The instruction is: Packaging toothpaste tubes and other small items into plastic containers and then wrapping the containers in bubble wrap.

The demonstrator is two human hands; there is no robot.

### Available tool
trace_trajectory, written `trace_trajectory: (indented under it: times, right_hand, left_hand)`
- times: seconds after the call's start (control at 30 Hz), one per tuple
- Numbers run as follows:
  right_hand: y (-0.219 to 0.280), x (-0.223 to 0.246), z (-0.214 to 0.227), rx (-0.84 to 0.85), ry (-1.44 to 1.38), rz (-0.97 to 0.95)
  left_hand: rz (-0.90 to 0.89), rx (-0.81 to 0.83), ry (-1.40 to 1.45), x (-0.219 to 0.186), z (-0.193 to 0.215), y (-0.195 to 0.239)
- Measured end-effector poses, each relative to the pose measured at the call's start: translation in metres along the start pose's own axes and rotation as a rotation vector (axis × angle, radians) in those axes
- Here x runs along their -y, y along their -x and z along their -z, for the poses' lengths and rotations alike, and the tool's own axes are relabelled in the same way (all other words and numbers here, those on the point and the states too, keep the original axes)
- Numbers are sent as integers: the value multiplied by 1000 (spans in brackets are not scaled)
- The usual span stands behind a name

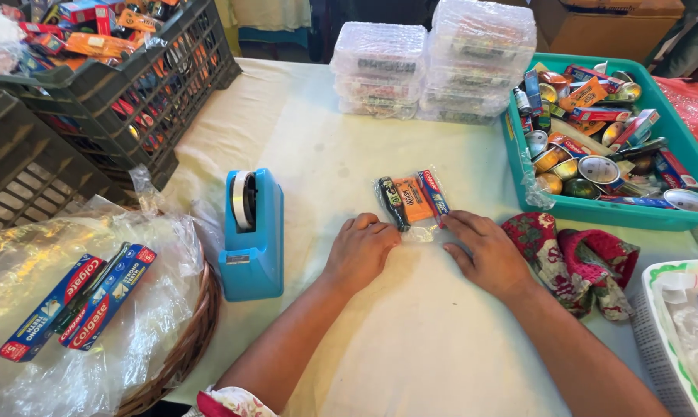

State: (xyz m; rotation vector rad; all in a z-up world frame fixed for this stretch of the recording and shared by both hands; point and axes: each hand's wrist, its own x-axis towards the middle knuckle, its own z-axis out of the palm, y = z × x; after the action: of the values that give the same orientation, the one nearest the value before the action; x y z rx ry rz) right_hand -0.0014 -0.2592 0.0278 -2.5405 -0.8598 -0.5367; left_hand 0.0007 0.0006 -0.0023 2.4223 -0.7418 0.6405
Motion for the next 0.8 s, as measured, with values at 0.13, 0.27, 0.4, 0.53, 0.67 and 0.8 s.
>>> trace_trajectory:
  times: [0.13, 0.27, 0.4, 0.53, 0.67, 0.8]
  right_hand:
    - [-1, 3, 0, 1, 7, -40]
    - [-3, 7, 1, -9, 41, -25]
    - [-4, 5, 0, -6, 44, -34]
    - [-4, 12, 6, -9, 66, -8]
    - [-8, 21, 13, -95, 105, 110]
    - [-10, 26, 10, -107, 190, 199]
  left_hand:
    - [20, -3, -31, -3, 9, -2]
    - [19, -66, -30, -5, 23, -1]
    - [-77, -120, -31, -11, 31, -2]
    - [-98, -88, -31, -7, 14, 1]
    - [10, -129, 78, -1, 12, 0]
    - [116, -125, 139, 3, 16, -1]
